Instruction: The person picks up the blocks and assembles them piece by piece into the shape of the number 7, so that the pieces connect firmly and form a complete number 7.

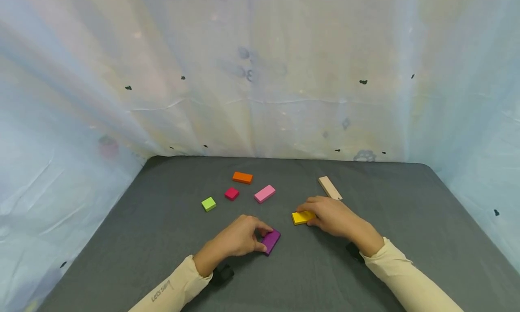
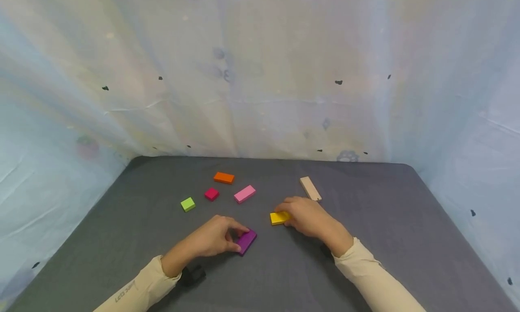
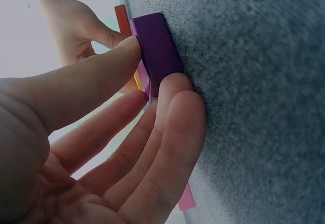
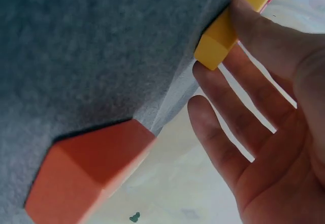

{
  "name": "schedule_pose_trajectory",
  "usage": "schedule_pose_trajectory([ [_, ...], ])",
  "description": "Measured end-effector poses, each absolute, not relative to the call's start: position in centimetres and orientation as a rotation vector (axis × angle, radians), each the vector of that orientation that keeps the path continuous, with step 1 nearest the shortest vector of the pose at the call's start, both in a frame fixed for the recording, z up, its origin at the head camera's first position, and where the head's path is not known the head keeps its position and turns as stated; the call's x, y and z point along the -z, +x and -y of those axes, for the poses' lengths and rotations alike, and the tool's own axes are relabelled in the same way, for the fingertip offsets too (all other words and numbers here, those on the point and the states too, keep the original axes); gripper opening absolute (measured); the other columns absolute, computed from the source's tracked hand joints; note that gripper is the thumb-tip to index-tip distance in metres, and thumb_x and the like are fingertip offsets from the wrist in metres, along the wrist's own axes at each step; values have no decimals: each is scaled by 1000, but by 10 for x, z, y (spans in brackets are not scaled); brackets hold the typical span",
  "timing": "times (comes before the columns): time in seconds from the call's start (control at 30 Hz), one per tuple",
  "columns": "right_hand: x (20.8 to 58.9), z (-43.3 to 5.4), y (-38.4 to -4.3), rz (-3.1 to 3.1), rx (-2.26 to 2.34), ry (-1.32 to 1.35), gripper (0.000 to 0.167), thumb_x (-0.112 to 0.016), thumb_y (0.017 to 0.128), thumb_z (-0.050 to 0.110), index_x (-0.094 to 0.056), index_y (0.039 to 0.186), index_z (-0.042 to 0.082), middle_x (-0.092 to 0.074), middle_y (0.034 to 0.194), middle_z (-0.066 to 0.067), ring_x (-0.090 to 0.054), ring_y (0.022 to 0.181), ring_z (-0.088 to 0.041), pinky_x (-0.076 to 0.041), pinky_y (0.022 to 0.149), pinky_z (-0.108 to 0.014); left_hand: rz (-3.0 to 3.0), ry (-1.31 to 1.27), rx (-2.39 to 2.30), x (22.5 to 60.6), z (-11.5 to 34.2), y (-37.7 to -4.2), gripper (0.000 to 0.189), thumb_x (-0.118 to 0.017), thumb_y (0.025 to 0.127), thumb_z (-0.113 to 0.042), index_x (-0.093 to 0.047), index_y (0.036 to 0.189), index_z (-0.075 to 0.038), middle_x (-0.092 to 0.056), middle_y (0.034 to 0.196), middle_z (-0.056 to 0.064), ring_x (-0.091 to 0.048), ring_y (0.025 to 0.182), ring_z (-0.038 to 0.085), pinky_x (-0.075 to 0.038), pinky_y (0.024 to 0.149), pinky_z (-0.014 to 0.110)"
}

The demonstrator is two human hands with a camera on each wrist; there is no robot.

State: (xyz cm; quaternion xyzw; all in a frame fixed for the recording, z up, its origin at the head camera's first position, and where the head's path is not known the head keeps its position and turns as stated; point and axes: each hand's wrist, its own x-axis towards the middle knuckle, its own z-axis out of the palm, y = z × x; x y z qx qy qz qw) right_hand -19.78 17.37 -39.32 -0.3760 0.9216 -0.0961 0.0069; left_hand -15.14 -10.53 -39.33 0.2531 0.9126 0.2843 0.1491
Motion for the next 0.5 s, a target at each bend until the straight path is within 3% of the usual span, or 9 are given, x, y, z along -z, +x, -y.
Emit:
schedule_pose_trajectory([
  [0.5, 396, -172, -205, -2851, 307, -1216, 35, -78, 86, 17, -72, 121, 21, -68, 108, 6, -63, 100, -14, -55, 88, -37, -2625, 691, -805, 394, 104, -150, 42, -85, 78, -16, -75, 119, -13, -74, 102, 1, -54, 65, 1, -47, 62, 19],
])
